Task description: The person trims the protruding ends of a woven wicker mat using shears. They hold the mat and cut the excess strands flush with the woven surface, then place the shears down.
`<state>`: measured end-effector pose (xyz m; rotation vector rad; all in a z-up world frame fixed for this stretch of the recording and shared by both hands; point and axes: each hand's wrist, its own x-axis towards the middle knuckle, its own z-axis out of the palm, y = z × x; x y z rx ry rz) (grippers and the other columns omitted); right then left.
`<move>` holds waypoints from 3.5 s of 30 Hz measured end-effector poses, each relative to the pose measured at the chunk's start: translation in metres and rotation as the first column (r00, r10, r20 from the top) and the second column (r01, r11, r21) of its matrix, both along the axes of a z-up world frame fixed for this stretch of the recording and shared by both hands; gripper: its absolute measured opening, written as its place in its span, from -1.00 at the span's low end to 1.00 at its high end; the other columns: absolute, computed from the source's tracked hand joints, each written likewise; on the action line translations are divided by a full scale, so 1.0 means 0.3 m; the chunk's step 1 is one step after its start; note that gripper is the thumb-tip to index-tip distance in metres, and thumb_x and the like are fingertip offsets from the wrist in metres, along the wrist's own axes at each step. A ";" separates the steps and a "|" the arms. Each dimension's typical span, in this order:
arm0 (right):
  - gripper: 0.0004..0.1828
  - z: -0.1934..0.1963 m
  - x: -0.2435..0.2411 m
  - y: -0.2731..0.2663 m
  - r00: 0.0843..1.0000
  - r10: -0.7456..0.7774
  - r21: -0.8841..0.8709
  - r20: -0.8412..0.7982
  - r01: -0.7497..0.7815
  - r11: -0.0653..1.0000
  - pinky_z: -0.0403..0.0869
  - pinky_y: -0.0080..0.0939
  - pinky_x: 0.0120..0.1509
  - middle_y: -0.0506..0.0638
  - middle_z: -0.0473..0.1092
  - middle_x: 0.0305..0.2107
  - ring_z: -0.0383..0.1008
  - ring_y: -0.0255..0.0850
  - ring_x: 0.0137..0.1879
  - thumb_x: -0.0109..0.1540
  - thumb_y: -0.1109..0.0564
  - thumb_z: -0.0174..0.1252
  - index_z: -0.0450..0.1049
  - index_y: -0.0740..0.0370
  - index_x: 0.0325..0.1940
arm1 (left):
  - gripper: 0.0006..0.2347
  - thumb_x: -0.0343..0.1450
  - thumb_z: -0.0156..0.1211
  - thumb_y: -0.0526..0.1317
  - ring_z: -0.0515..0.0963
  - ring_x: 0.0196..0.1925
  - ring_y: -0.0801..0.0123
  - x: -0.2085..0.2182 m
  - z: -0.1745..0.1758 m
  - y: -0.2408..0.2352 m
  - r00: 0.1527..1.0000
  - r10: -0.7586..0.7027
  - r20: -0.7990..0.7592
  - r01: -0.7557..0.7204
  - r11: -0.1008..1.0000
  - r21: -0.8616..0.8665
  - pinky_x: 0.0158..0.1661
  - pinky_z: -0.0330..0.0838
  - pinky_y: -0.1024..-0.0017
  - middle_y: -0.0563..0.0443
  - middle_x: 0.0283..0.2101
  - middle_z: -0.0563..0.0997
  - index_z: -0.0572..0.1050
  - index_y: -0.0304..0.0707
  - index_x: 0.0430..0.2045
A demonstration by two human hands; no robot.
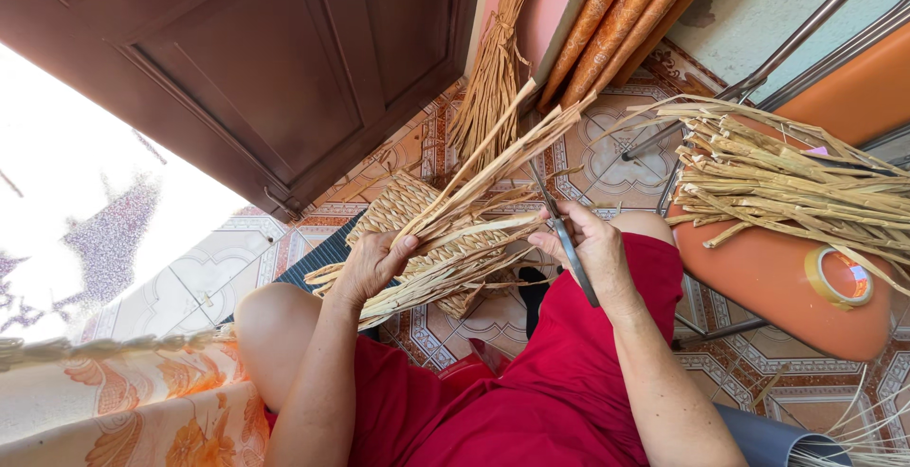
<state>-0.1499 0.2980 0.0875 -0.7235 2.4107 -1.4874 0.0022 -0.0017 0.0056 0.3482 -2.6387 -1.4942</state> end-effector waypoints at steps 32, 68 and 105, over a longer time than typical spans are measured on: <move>-0.49 0.028 0.006 0.020 0.948 0.080 0.100 -0.307 -0.051 0.994 0.48 -0.31 -0.30 -0.07 0.51 -0.47 0.48 -0.38 -0.39 0.05 0.05 0.51 0.52 0.21 0.02 | -0.32 0.49 -0.24 0.30 0.54 -0.60 0.32 -0.001 0.034 0.004 0.995 0.029 0.097 -0.040 0.993 0.111 -0.39 0.47 0.33 -0.01 -0.73 0.51 0.58 -0.37 -0.69; -0.56 -0.048 -0.062 0.007 0.976 0.054 -0.045 -0.213 -0.065 0.997 0.40 -0.39 -0.34 -0.19 0.45 -0.44 0.40 -0.44 -0.39 0.12 0.10 0.47 0.51 0.19 0.03 | -0.28 0.43 -0.26 0.40 0.61 -0.55 0.22 -0.025 0.000 0.003 0.990 0.069 0.124 -0.062 0.996 -0.063 -0.35 0.51 0.26 -0.05 -0.71 0.53 0.55 -0.35 -0.70; -0.18 -0.386 0.154 -0.208 0.993 0.008 0.069 0.120 -0.017 0.998 0.54 -0.18 -0.12 0.01 0.52 -0.36 0.59 -0.23 -0.23 0.00 0.04 0.55 0.29 0.11 0.25 | -0.77 0.54 0.21 -0.05 0.47 -0.21 0.47 -0.267 -0.118 0.304 0.900 0.377 -0.218 0.085 0.341 0.936 -0.13 0.43 0.47 0.06 -0.26 0.52 0.49 -0.26 -0.31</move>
